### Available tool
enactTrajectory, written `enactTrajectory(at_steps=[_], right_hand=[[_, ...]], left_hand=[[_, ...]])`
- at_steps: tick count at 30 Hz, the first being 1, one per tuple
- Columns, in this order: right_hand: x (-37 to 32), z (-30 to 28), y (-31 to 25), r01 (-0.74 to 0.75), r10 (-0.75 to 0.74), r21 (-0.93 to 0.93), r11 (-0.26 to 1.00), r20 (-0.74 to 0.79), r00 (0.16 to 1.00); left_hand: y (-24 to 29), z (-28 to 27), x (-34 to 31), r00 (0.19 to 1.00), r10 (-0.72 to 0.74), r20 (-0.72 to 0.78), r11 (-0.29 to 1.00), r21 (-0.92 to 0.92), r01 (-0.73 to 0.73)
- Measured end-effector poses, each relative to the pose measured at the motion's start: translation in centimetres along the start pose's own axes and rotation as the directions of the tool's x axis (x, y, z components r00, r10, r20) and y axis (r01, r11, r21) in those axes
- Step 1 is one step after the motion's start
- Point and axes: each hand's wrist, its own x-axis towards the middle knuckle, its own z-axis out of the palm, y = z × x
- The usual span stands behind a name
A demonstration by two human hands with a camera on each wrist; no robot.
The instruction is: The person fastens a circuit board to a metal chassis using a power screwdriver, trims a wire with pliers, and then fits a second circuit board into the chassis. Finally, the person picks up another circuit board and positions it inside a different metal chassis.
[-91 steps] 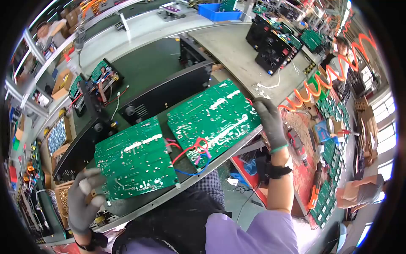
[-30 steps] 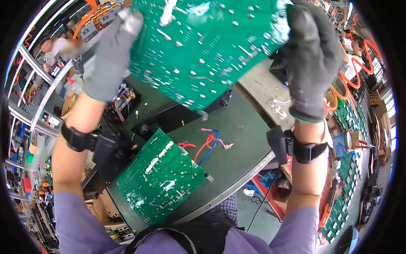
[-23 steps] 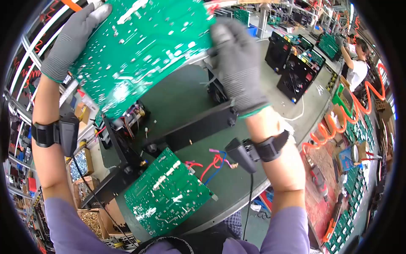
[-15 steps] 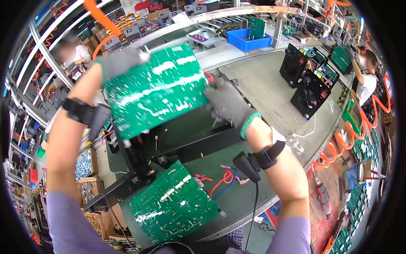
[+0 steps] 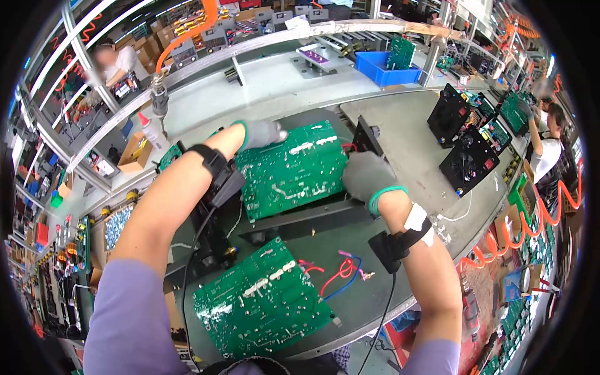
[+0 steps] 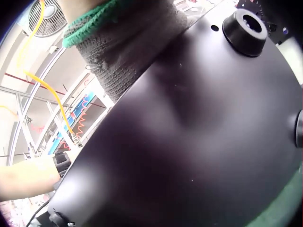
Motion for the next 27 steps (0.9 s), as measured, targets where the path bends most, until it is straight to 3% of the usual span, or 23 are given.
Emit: enactTrajectory(at_steps=[1, 2, 3, 4, 6, 8, 10, 12, 13, 14, 15, 17, 19, 20, 21, 22, 24, 26, 27], right_hand=[[-0.3, -0.2, -0.6, -0.120, 0.136, 0.098, 0.988, -0.179, 0.974], [-0.8, -0.4, -1.0, -0.220, 0.283, 0.215, 0.952, -0.337, 0.898], [-2.0, -0.5, -1.2, -0.138, 0.230, 0.206, 0.969, -0.541, 0.809], [-3.8, -1.1, -1.9, -0.131, 0.223, 0.204, 0.970, -0.538, 0.813], [-7.8, -2.1, -3.8, 0.125, 0.219, 0.395, 0.910, -0.716, 0.663], [-11.1, -0.2, -4.7, 0.284, 0.204, 0.563, 0.776, -0.650, 0.732], [-13.6, 2.8, -6.2, 0.285, 0.179, 0.759, 0.585, -0.464, 0.868], [-15.1, 4.0, -8.1, 0.246, 0.076, 0.715, 0.655, -0.386, 0.920], [-15.3, 4.5, -8.6, 0.247, 0.057, 0.721, 0.648, -0.369, 0.928], [-15.3, 5.2, -9.1, 0.260, 0.042, 0.743, 0.616, -0.361, 0.932], [-15.2, 5.7, -9.5, 0.270, 0.030, 0.764, 0.586, -0.354, 0.935], [-15.1, 6.5, -9.6, 0.246, 0.010, 0.773, 0.585, -0.311, 0.950], [-15.2, 7.4, -9.9, 0.224, -0.011, 0.779, 0.586, -0.268, 0.963], [-15.1, 8.0, -10.1, 0.221, 0.008, 0.820, 0.529, -0.265, 0.964], [-15.2, 8.4, -10.3, 0.217, 0.029, 0.857, 0.467, -0.260, 0.965], [-15.4, 8.7, -10.4, 0.221, 0.013, 0.856, 0.468, -0.257, 0.966], [-15.9, 9.0, -10.4, 0.276, 0.046, 0.869, 0.410, -0.322, 0.946], [-17.4, 10.1, -10.7, 0.299, 0.132, 0.904, 0.306, -0.351, 0.927], [-18.3, 11.4, -10.4, 0.256, 0.218, 0.911, 0.323, -0.335, 0.917]], left_hand=[[-0.3, -0.2, 0.6, 0.996, -0.013, -0.086, 0.998, -0.065, 0.008], [-0.6, -0.1, 1.1, 0.984, -0.031, -0.173, 0.992, -0.129, 0.009], [0.4, -1.6, -0.3, 0.958, -0.043, -0.284, 0.992, -0.125, 0.008], [1.7, -3.9, -2.5, 0.917, -0.055, -0.394, 0.993, -0.118, 0.008], [1.7, -6.0, -5.4, 0.805, 0.056, -0.590, 0.972, -0.151, -0.179], [4.2, -7.0, -12.9, 0.754, 0.130, -0.644, 0.929, -0.186, -0.319], [5.0, -6.6, -19.8, 0.825, 0.199, -0.529, 0.952, -0.096, -0.292], [7.8, -5.3, -28.8, 0.967, 0.162, -0.194, 0.968, -0.159, -0.194], [7.6, -2.6, -31.9, 0.965, 0.251, -0.081, 0.917, -0.301, -0.263], [7.6, 0.0, -34.7, 0.975, 0.194, 0.108, 0.981, -0.055, -0.189], [8.4, 2.2, -37.2, 0.951, 0.047, 0.304, 0.999, -0.004, -0.048], [8.3, 8.3, -40.2, 0.893, -0.111, 0.436, 0.991, -0.018, 0.132], [7.0, 17.9, -42.5, 0.977, -0.142, 0.160, 0.880, -0.431, 0.198], [7.8, 19.2, -42.5, 0.975, -0.154, 0.160, 0.873, -0.440, 0.210], [9.2, 19.9, -41.9, 0.963, -0.244, 0.116, 0.567, -0.788, 0.239], [10.3, 20.7, -41.3, 0.933, -0.343, 0.111, 0.146, -0.975, 0.170], [10.5, 22.4, -40.4, 0.917, -0.352, -0.188, 0.616, -0.784, 0.075], [13.6, 24.5, -39.4, 0.853, -0.431, -0.293, 0.263, -0.945, -0.192], [14.6, 22.9, -39.8, 0.875, -0.404, -0.267, 0.226, -0.956, -0.188]])
